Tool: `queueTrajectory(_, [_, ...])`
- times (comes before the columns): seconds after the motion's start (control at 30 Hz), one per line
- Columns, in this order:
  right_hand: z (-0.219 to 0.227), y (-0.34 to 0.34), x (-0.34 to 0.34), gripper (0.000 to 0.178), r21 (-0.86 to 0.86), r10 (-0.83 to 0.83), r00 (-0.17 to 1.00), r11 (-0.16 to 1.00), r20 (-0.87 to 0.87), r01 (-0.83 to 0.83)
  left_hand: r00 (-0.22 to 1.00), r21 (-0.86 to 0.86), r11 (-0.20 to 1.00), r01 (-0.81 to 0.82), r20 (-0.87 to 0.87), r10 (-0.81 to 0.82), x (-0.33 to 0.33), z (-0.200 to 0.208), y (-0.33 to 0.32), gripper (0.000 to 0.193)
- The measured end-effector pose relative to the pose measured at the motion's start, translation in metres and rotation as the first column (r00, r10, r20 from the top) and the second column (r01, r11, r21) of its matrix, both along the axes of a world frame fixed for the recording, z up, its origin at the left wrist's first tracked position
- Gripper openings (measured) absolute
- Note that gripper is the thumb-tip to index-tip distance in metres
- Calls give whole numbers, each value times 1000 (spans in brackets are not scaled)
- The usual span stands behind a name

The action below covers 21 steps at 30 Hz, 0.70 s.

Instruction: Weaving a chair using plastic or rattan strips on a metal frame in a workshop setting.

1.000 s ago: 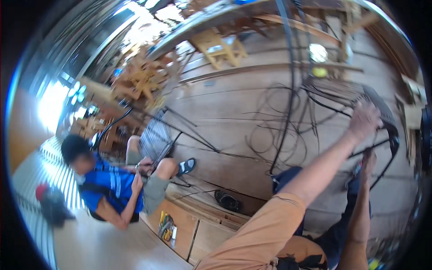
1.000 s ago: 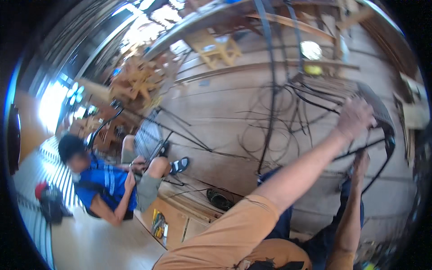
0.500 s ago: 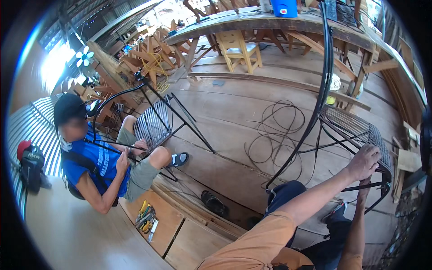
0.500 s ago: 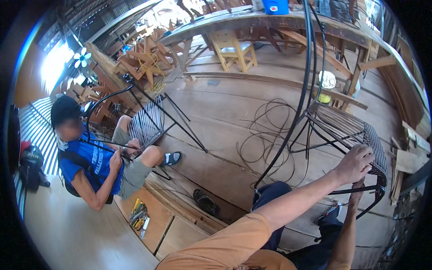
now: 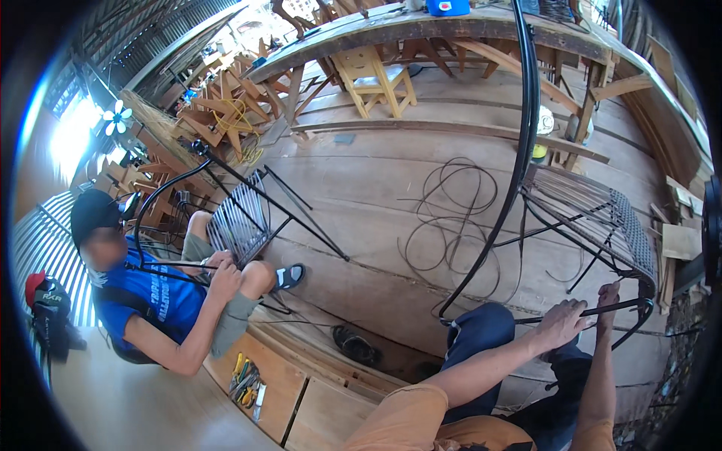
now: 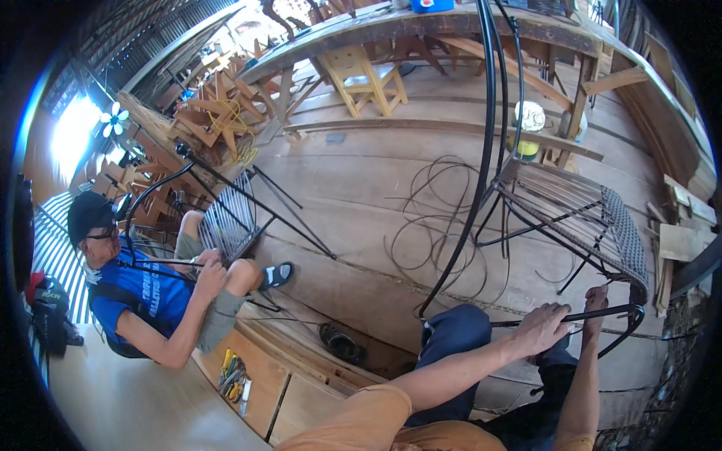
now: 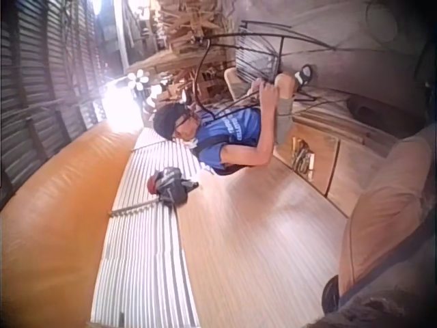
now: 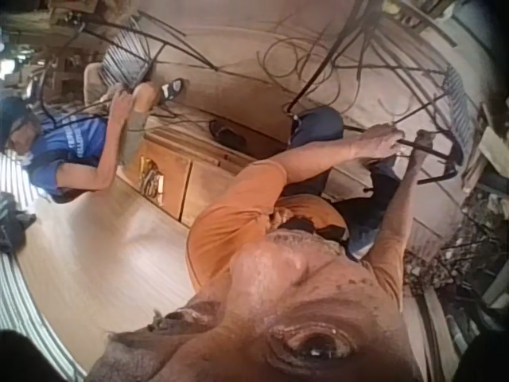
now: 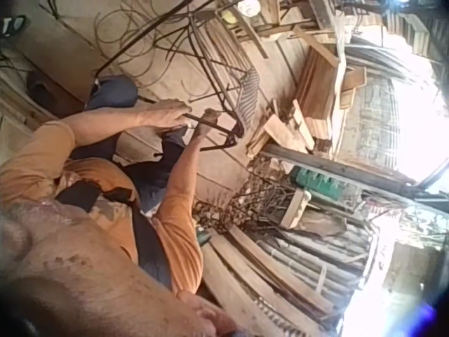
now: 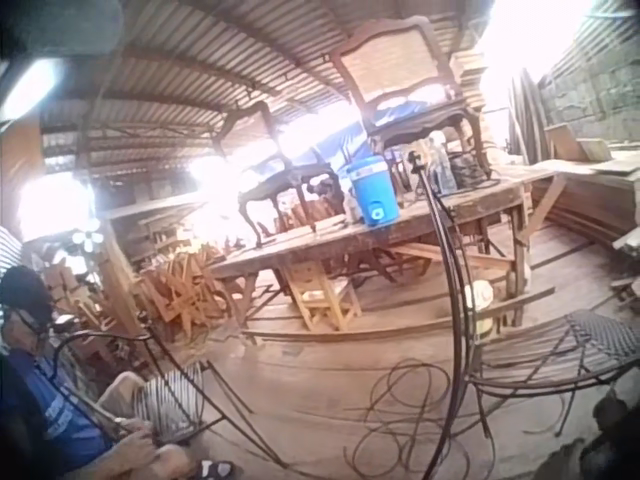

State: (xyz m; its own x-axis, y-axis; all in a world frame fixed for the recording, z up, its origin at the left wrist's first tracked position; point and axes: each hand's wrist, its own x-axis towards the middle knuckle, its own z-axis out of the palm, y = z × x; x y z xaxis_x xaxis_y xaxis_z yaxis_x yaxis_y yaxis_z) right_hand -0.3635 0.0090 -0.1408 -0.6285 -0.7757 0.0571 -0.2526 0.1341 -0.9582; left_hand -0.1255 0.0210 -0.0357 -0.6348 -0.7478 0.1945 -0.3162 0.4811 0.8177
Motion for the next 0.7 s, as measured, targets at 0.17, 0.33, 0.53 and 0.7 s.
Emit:
queueTrajectory(0.17, [-1,1,7,63,41,-81,994,996,-78,85,767,279,844,457,-604,-216,25,115,29,25])
queueTrajectory(0.33, [-7,6,-1,65,-17,-38,999,999,-27,37,76,-120,485,866,-927,-366,45,159,61,23])
queueTrajectory(0.53, [-6,8,10,64,-20,2,992,1000,127,1,32,-627,536,565,-633,-774,52,181,80,31])
queueTrajectory(0.7, [-9,13,4,64,-68,24,986,998,165,-13,154,-913,335,232,-306,-940,60,195,87,38])
